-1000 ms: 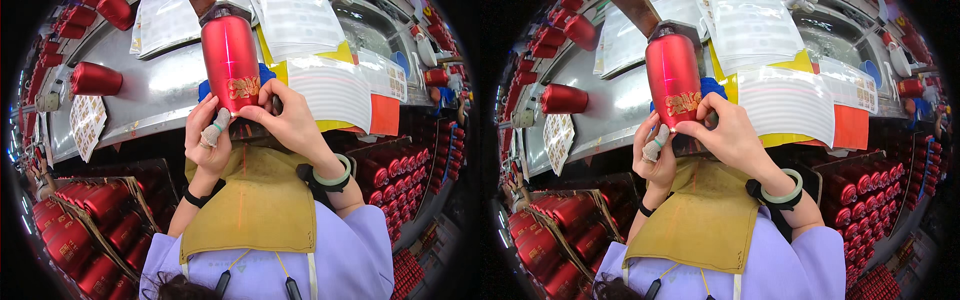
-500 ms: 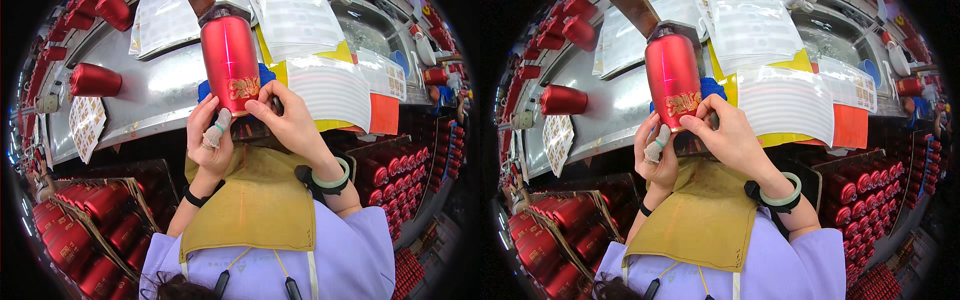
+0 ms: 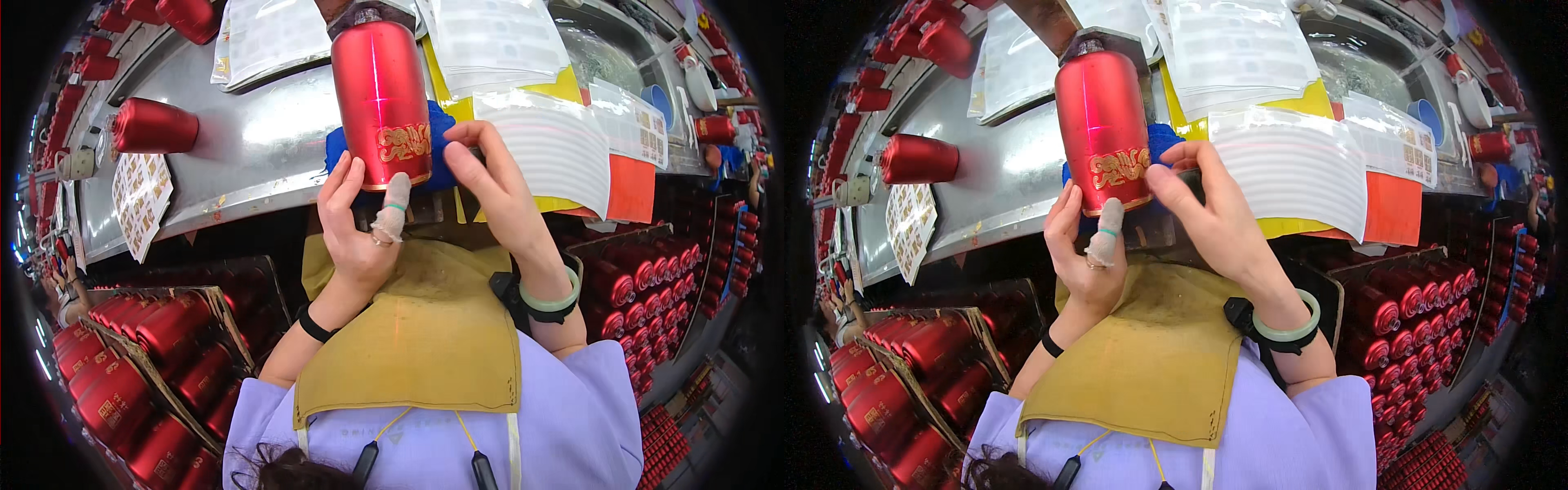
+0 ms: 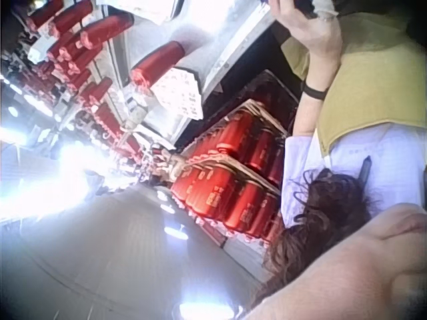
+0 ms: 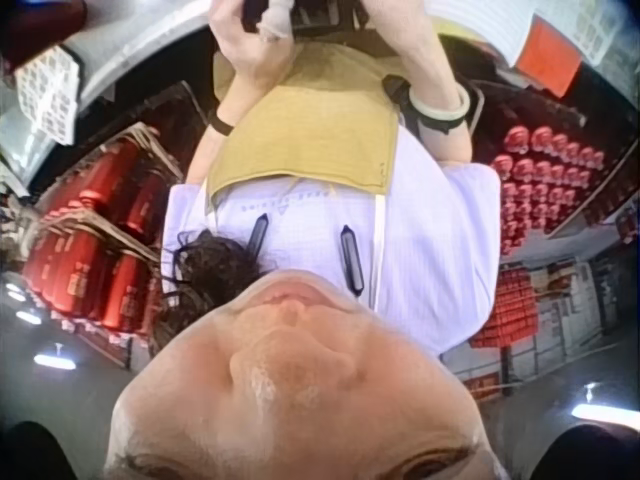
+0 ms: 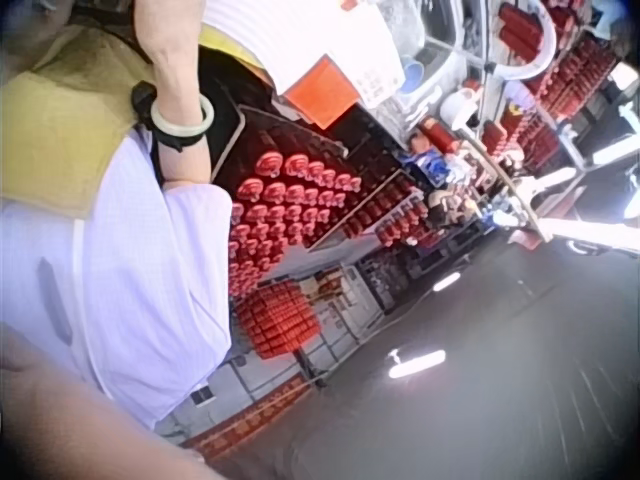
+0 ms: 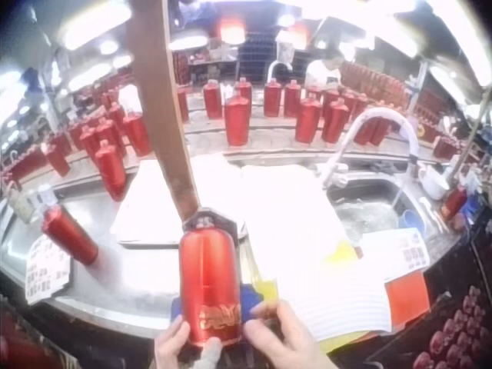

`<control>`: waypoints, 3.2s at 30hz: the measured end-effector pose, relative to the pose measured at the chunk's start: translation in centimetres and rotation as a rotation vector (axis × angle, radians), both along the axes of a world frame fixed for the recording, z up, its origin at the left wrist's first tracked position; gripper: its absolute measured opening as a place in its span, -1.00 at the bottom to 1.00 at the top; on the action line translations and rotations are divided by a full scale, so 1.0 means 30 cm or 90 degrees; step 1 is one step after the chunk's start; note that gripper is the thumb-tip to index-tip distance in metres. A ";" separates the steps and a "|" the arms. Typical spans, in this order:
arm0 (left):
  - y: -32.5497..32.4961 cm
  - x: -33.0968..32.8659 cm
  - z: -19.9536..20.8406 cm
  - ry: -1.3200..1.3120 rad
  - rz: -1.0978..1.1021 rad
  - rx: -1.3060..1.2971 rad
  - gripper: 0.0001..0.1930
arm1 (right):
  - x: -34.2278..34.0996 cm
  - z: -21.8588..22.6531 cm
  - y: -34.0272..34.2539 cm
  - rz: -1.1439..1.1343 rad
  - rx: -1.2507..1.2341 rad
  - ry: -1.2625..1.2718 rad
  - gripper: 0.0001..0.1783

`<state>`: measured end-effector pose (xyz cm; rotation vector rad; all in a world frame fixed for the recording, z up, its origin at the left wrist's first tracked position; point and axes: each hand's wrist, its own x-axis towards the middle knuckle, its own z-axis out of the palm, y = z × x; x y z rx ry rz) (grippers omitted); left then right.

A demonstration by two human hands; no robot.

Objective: Applying decorative stickers and security labels to red liquor bottles on an assembly line.

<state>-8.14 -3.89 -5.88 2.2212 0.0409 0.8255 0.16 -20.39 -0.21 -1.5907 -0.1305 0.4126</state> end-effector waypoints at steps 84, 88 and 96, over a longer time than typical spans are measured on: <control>0.146 0.277 0.190 0.219 -0.227 -0.637 -0.21 | 0.327 0.108 0.168 0.050 -0.152 -0.279 -0.72; 0.139 0.283 0.194 0.230 -0.218 -0.630 -0.27 | 0.316 0.055 0.195 0.003 -0.059 -0.138 -0.53; 0.119 0.268 0.189 0.223 -0.209 -0.655 -0.30 | 0.290 0.015 0.209 -0.021 0.019 -0.057 -0.44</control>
